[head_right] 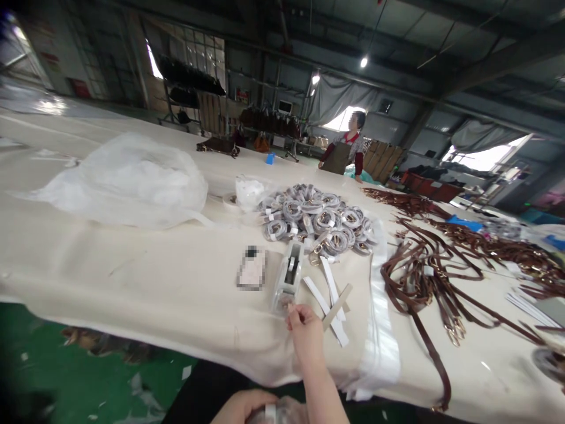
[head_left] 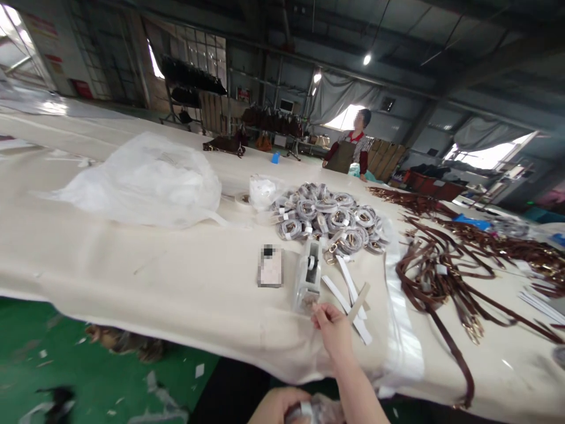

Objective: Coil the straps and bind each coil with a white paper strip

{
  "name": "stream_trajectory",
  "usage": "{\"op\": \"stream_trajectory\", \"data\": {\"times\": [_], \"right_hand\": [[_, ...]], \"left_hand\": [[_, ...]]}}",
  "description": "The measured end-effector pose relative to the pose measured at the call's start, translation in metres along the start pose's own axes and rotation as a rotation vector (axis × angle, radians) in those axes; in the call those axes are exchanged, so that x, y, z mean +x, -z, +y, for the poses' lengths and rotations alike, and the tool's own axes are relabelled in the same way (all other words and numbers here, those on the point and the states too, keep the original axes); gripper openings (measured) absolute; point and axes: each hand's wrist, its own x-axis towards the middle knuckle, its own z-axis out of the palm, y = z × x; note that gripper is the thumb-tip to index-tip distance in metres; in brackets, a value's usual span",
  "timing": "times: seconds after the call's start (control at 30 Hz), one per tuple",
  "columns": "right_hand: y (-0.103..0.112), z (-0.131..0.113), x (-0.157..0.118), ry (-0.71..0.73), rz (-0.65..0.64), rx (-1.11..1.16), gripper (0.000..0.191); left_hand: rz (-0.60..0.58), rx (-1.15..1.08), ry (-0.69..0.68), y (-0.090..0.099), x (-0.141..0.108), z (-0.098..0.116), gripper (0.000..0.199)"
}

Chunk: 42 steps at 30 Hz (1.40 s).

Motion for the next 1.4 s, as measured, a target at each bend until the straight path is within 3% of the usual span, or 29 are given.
{"op": "stream_trajectory", "data": {"times": [0.07,0.17,0.3,0.47,0.6,0.9,1.07,1.4], "right_hand": [[0.016,-0.005,-0.006,-0.023,0.020,-0.015,0.032],[0.045,-0.017,-0.034,-0.041,0.022,0.007,0.029],[0.061,-0.023,-0.083,-0.092,-0.110,0.136,0.034],[0.050,-0.001,-0.121,-0.206,-0.200,0.297,0.039],[0.048,0.010,-0.126,-0.252,-0.204,0.365,0.040],[0.049,0.008,-0.124,-0.296,-0.188,0.343,0.047],[0.049,0.012,-0.123,-0.308,-0.188,0.316,0.048],[0.057,-0.004,-0.128,-0.426,-0.354,0.384,0.045]], "left_hand": [[0.165,-0.097,0.021,-0.001,0.001,0.009,0.059],[0.326,-0.114,-0.070,0.004,0.005,0.027,0.047],[0.403,-0.114,-0.106,0.008,0.015,0.046,0.044],[0.407,-0.129,-0.150,-0.002,0.022,0.056,0.044],[0.403,-0.121,-0.137,-0.009,0.019,0.061,0.045],[0.335,-0.068,-0.136,-0.016,0.011,0.064,0.049],[0.355,0.034,-0.146,-0.019,0.008,0.067,0.047],[0.335,0.185,-0.181,-0.007,0.008,0.075,0.046]]}}
